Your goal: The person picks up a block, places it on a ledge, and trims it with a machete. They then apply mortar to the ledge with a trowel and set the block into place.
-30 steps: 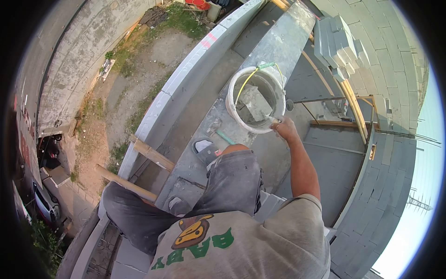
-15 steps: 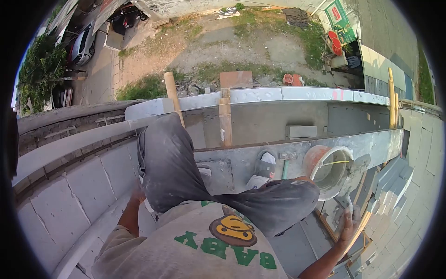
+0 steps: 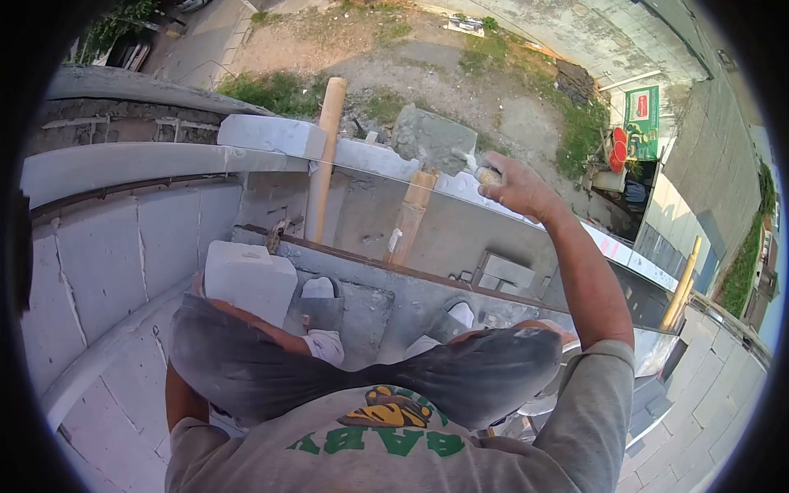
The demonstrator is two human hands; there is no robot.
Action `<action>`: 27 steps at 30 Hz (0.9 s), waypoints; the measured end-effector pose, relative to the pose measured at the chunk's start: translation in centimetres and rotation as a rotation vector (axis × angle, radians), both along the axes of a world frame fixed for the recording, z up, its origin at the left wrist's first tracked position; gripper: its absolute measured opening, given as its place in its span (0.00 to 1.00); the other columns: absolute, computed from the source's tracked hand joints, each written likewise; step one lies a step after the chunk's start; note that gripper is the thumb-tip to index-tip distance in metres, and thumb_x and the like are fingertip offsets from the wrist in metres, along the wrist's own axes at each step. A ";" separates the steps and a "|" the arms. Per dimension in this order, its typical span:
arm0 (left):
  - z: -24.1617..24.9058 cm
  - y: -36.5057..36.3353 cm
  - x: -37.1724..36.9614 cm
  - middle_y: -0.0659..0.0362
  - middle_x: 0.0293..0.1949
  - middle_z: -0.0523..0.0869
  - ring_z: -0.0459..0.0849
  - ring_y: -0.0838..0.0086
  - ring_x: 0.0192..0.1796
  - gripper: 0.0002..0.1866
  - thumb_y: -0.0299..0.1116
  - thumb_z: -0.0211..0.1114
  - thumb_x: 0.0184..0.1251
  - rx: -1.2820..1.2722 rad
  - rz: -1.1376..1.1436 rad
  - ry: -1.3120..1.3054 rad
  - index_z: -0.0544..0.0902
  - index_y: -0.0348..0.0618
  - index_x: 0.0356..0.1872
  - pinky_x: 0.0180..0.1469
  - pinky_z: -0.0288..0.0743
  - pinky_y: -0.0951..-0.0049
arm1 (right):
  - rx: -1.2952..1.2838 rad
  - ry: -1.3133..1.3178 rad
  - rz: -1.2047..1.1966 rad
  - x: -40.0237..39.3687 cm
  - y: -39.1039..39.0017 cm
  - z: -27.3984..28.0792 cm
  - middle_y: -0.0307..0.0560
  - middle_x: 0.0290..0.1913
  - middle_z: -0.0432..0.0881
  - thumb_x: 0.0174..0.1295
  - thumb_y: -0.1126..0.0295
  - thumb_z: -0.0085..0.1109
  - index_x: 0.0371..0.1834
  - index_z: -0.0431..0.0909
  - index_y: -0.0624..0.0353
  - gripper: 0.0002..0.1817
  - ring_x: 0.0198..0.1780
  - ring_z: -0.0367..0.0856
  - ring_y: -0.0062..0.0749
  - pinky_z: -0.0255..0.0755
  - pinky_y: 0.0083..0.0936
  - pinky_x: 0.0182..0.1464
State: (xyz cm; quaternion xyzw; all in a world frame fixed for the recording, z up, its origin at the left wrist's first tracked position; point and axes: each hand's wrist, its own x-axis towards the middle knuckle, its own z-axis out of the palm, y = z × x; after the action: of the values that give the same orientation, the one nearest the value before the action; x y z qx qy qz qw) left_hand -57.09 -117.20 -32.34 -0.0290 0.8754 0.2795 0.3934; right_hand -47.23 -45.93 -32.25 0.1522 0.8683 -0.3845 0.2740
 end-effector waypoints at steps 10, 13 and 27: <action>3.6 9.4 2.4 0.44 0.56 0.77 0.77 0.56 0.61 0.53 0.40 0.83 0.31 -0.081 0.075 0.103 0.67 0.34 0.64 0.63 0.71 0.59 | 0.394 0.121 0.495 -9.4 -9.9 -17.3 0.62 0.55 0.79 0.61 0.66 0.59 0.56 0.72 0.54 0.20 0.58 0.81 0.56 0.75 0.50 0.57; 3.4 9.1 2.1 0.44 0.56 0.77 0.77 0.55 0.61 0.54 0.40 0.83 0.31 -0.104 0.030 0.159 0.66 0.33 0.65 0.64 0.70 0.59 | 0.411 0.181 0.469 -8.5 -10.1 -18.3 0.63 0.52 0.78 0.60 0.69 0.59 0.57 0.72 0.54 0.20 0.55 0.82 0.57 0.77 0.48 0.54; 3.6 9.3 1.4 0.46 0.57 0.76 0.75 0.57 0.62 0.53 0.39 0.81 0.34 -0.047 0.068 0.073 0.65 0.34 0.67 0.66 0.69 0.59 | 0.629 0.015 0.570 -4.1 -7.4 -13.3 0.56 0.52 0.77 0.56 0.73 0.63 0.62 0.71 0.51 0.27 0.56 0.82 0.54 0.82 0.43 0.49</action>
State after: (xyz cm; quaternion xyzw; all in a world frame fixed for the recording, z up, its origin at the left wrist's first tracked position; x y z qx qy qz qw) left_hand -55.67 -107.89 -28.78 -0.0577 0.8940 0.2727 0.3507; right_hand -51.29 -53.31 -45.51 -0.0208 0.9525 -0.0109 0.3035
